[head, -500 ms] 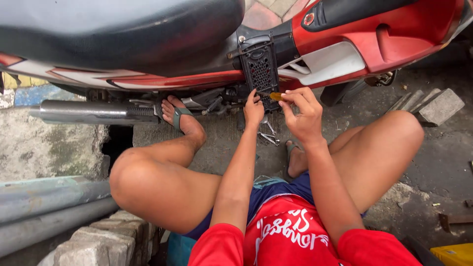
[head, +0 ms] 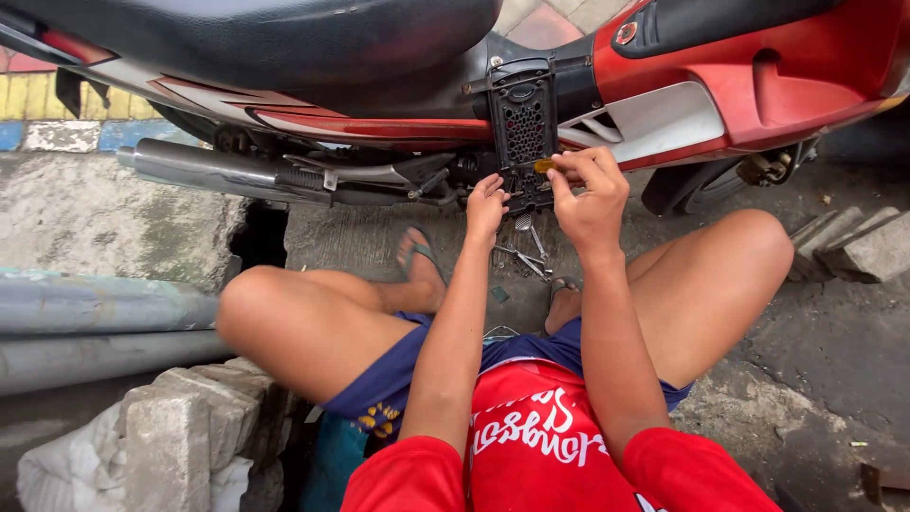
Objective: The person sits on the ground and uses a screwdriver to work on the side panel of a red motorcycle. They manipulate the tool to loosen or tighten screws on the black plastic cover near the seat.
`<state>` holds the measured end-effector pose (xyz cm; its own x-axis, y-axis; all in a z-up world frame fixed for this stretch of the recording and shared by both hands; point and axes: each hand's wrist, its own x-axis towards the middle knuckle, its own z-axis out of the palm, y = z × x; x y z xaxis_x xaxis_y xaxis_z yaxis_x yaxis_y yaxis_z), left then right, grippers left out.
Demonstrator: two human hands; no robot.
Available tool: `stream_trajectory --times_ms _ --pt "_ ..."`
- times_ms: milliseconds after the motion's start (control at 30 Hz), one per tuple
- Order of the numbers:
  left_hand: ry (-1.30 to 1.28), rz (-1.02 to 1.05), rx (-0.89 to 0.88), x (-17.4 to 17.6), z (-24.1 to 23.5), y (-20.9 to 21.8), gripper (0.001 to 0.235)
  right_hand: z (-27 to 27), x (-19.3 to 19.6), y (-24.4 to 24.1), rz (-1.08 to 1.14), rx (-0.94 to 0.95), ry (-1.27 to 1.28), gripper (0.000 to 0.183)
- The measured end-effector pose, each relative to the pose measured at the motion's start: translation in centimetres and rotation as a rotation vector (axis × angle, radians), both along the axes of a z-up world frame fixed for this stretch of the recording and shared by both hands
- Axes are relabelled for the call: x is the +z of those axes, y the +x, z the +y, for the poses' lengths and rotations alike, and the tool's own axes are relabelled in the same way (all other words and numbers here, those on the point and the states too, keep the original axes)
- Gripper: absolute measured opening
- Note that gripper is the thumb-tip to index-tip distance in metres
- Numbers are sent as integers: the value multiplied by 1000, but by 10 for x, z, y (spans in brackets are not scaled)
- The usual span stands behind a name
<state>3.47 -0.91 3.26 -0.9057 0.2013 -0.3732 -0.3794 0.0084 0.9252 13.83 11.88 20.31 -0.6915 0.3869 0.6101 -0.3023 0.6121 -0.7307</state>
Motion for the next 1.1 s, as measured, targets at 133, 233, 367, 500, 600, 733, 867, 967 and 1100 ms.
stream_trajectory --times_ms 133,233,367,500,600,733,867,967,1100 --pt "81 -43 49 -3 -5 22 50 -5 -2 -2 3 -46 -10 12" --pt "133 -121 53 -15 -4 30 50 -9 -11 -1 -3 -103 20 10" --pt "258 -268 45 -54 10 14 45 -15 -16 15 -66 -140 20 12" --pt "427 -390 72 -69 18 -6 48 -29 -25 33 -103 -179 82 15" --pt "509 -519 103 -120 27 -35 51 -45 -25 38 -116 -179 98 21" --pt "523 -667 72 -108 26 -47 40 -60 -53 44 -166 -91 50 26" --pt "561 -753 64 -114 27 -58 31 -63 -68 45 -195 -90 19 26" --pt "562 -760 65 -122 30 -57 25 -60 -79 51 -292 -152 103 27" --pt "583 -769 61 -120 36 -53 19 -57 -86 49 -349 -212 213 26"
